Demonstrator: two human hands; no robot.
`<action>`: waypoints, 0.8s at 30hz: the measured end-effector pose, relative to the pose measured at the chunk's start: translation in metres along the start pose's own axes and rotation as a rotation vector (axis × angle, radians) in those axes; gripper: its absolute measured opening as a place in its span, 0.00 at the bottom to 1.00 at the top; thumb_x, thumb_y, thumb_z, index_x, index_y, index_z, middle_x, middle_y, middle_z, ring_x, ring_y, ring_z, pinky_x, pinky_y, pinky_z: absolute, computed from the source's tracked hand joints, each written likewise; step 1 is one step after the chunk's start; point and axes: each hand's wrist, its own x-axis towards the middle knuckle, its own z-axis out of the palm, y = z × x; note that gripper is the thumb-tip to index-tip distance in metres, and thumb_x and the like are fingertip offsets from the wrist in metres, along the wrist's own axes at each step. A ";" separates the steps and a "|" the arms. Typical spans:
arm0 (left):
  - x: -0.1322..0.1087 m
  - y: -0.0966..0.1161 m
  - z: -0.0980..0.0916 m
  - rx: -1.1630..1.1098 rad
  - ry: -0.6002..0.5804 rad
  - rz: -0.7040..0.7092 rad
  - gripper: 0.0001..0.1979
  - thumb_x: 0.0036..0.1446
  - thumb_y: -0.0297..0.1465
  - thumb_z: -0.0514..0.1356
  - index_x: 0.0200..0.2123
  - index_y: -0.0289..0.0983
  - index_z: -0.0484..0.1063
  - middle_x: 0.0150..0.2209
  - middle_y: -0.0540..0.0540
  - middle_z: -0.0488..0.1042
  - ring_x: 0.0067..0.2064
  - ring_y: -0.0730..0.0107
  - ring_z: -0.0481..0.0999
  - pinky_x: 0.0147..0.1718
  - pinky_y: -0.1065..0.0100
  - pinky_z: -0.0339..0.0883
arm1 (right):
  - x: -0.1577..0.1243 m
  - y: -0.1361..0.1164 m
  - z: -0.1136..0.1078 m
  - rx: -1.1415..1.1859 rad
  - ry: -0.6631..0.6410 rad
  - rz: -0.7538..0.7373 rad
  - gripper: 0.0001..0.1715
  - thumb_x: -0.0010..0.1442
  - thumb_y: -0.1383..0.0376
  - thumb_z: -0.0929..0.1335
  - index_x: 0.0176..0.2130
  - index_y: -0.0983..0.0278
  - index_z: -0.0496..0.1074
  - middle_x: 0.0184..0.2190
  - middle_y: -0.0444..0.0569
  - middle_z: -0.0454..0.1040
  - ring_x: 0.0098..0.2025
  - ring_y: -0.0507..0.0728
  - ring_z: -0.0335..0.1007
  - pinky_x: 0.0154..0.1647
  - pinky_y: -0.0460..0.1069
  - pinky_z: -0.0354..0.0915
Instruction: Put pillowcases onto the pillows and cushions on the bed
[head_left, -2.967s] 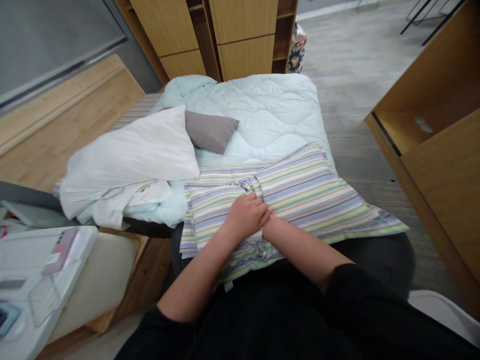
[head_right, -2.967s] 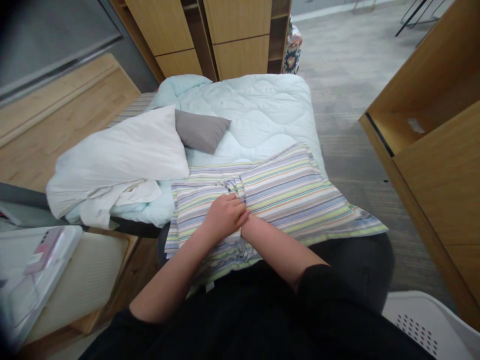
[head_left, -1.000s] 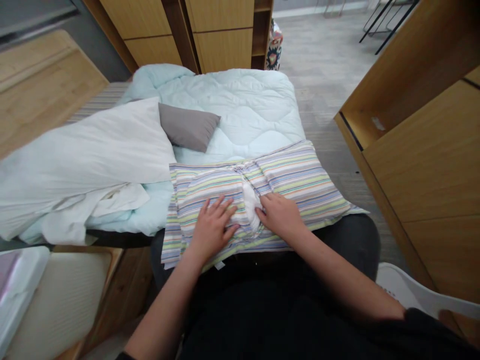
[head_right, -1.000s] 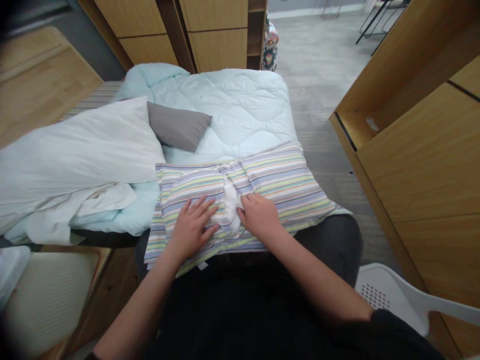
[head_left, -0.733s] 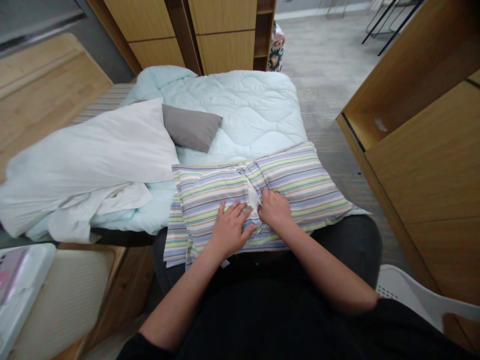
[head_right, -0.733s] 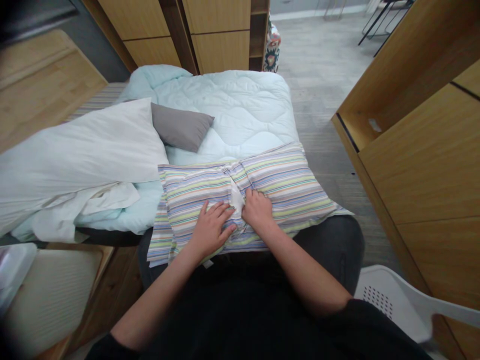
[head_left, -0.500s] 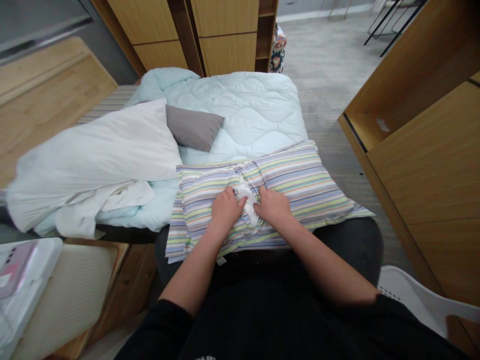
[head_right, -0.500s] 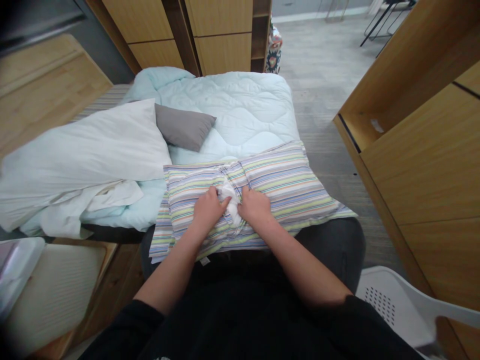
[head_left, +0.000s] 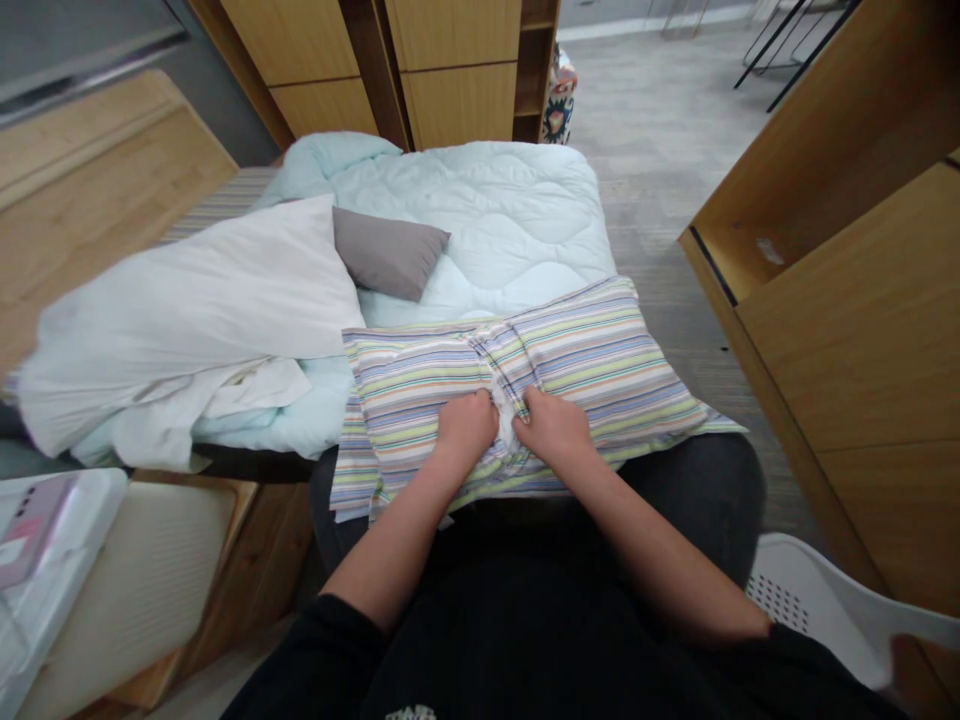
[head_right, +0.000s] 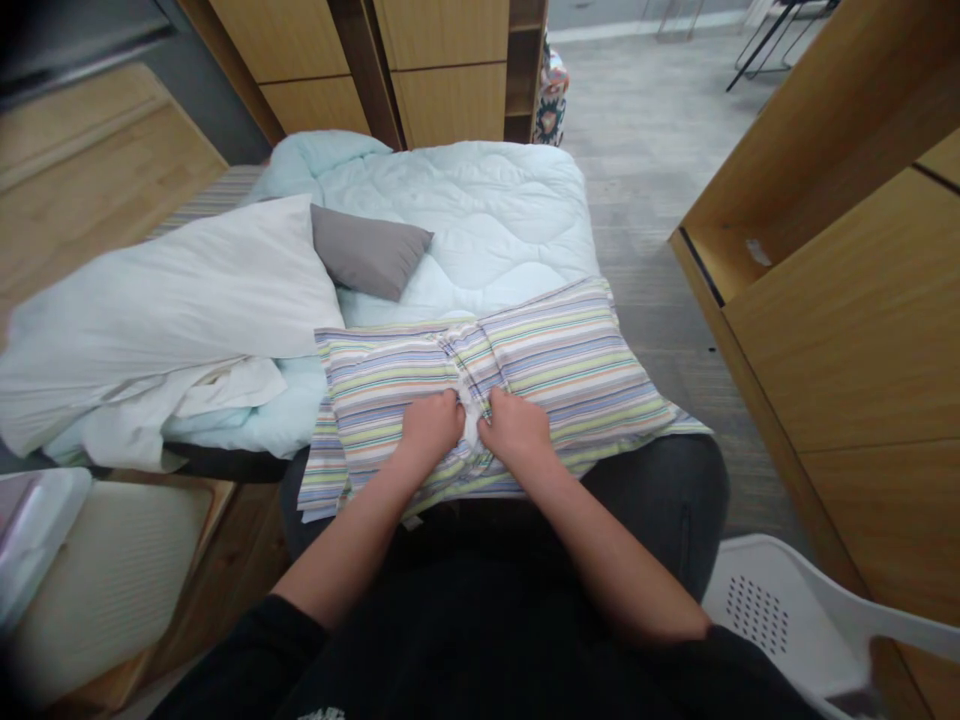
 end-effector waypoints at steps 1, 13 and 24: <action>0.004 -0.002 0.005 -0.006 -0.007 -0.029 0.14 0.71 0.34 0.54 0.45 0.34 0.78 0.39 0.34 0.83 0.38 0.51 0.82 0.37 0.60 0.64 | -0.003 0.000 -0.004 0.004 0.025 -0.018 0.11 0.67 0.58 0.69 0.45 0.62 0.72 0.40 0.54 0.82 0.42 0.65 0.81 0.37 0.51 0.61; 0.022 -0.017 0.000 -0.708 -0.006 0.204 0.08 0.58 0.25 0.61 0.41 0.37 0.76 0.39 0.44 0.82 0.42 0.61 0.79 0.44 0.64 0.71 | -0.013 -0.029 -0.016 0.321 0.352 -0.263 0.14 0.64 0.65 0.66 0.47 0.62 0.78 0.34 0.48 0.80 0.37 0.59 0.76 0.39 0.51 0.59; -0.038 -0.067 -0.005 -0.137 -0.027 0.806 0.18 0.73 0.35 0.58 0.60 0.37 0.79 0.64 0.36 0.77 0.72 0.47 0.67 0.78 0.40 0.42 | -0.032 -0.027 0.022 0.652 0.251 -0.190 0.24 0.65 0.64 0.66 0.58 0.64 0.76 0.35 0.48 0.80 0.33 0.57 0.75 0.40 0.50 0.69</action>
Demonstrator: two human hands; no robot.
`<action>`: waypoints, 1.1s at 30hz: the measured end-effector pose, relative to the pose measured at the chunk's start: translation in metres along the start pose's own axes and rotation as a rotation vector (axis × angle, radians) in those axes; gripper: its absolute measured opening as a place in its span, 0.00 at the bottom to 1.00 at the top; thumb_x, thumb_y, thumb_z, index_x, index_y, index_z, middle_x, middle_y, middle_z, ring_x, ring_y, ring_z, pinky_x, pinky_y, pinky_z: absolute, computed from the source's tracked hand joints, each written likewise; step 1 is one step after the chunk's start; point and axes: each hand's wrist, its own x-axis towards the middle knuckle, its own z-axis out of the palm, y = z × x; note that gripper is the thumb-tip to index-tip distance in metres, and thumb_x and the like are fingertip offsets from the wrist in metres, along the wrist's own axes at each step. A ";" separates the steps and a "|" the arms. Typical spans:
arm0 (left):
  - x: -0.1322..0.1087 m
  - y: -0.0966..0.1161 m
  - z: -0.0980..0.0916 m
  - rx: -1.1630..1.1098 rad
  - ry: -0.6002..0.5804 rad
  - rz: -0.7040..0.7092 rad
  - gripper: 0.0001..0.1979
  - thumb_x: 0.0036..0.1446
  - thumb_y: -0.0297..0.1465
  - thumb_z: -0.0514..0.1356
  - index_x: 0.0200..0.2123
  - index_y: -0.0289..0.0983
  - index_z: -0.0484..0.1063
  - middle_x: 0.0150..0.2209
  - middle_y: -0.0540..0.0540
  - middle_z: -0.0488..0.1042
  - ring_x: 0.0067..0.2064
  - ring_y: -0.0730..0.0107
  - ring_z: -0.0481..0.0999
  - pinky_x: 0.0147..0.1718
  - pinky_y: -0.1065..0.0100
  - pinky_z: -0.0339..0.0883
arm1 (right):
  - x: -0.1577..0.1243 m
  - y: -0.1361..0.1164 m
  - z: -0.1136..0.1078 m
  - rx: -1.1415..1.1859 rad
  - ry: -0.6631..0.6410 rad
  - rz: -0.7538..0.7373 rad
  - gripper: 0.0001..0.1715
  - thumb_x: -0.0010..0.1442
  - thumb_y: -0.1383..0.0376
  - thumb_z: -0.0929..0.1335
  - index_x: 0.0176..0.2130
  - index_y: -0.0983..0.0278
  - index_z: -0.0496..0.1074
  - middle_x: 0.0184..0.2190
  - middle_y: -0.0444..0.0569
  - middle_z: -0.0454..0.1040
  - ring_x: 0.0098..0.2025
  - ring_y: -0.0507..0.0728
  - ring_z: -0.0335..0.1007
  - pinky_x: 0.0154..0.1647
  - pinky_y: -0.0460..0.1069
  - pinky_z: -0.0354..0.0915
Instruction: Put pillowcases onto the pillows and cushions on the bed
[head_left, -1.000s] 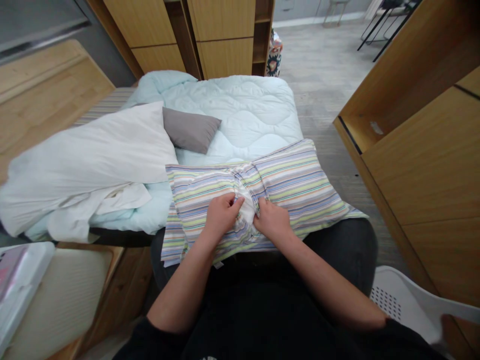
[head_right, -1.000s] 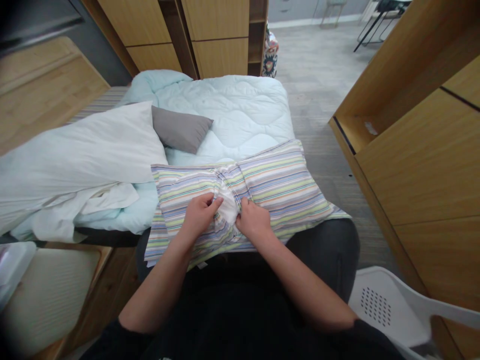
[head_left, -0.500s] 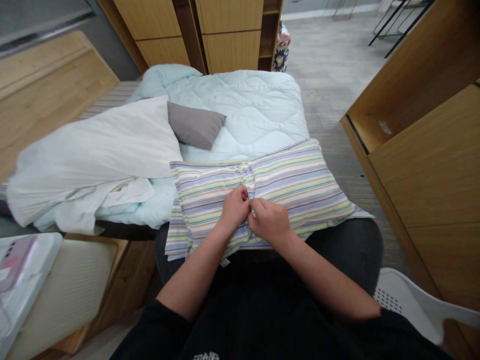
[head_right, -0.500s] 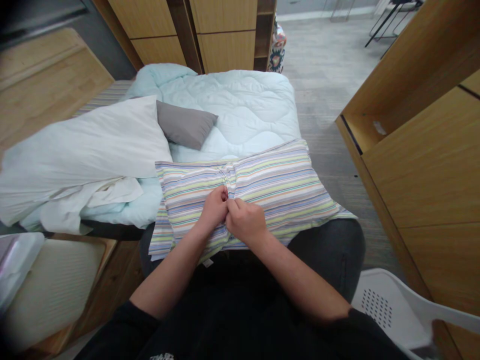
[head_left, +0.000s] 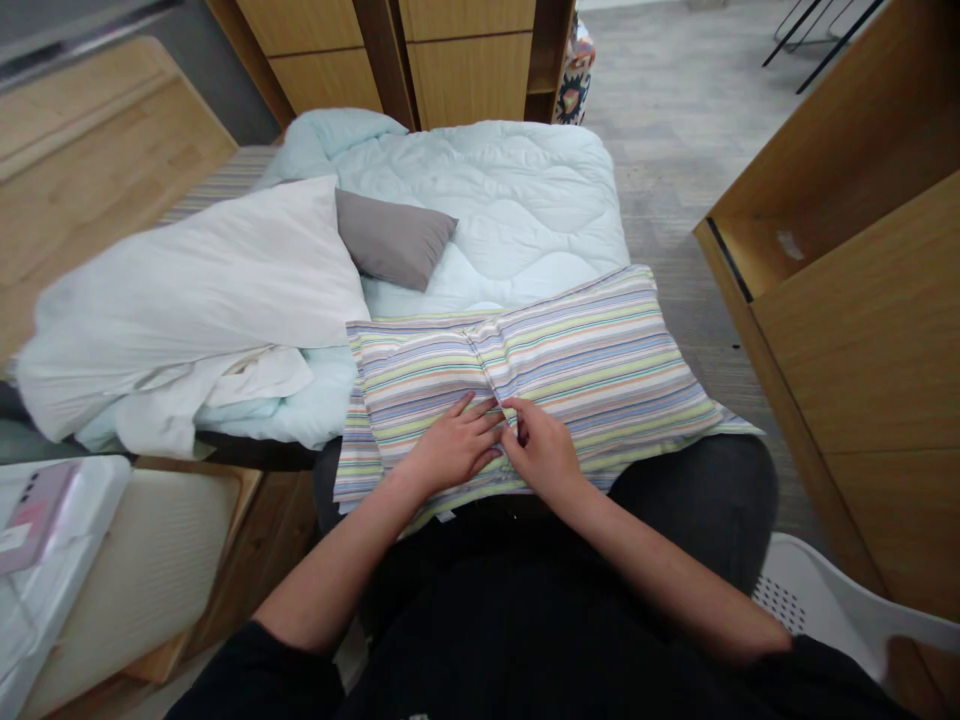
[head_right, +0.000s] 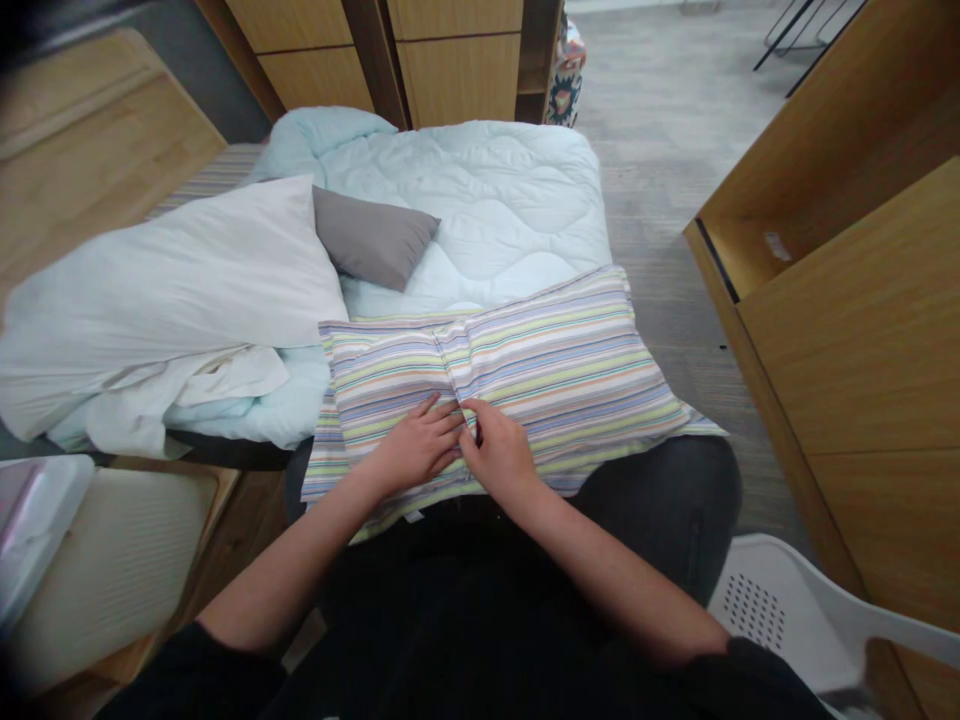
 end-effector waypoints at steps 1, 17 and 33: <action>0.006 -0.002 0.009 0.020 -0.031 0.002 0.16 0.72 0.34 0.59 0.55 0.36 0.82 0.58 0.35 0.81 0.70 0.46 0.70 0.77 0.40 0.45 | -0.001 -0.004 0.002 -0.011 -0.009 -0.026 0.24 0.65 0.65 0.66 0.58 0.64 0.77 0.36 0.49 0.80 0.34 0.58 0.75 0.42 0.51 0.70; 0.019 -0.016 -0.015 0.173 0.066 -0.018 0.18 0.70 0.37 0.59 0.56 0.38 0.81 0.59 0.34 0.79 0.70 0.44 0.69 0.78 0.39 0.42 | -0.015 -0.009 -0.007 0.025 -0.146 -0.154 0.20 0.76 0.63 0.63 0.61 0.60 0.77 0.46 0.51 0.85 0.46 0.59 0.83 0.51 0.50 0.72; 0.086 -0.098 -0.026 -1.618 0.677 -0.678 0.20 0.60 0.39 0.66 0.51 0.33 0.74 0.44 0.37 0.83 0.46 0.58 0.84 0.52 0.56 0.77 | -0.037 0.055 -0.016 0.181 -0.203 -0.329 0.11 0.72 0.68 0.66 0.48 0.59 0.79 0.41 0.50 0.82 0.44 0.58 0.80 0.47 0.53 0.74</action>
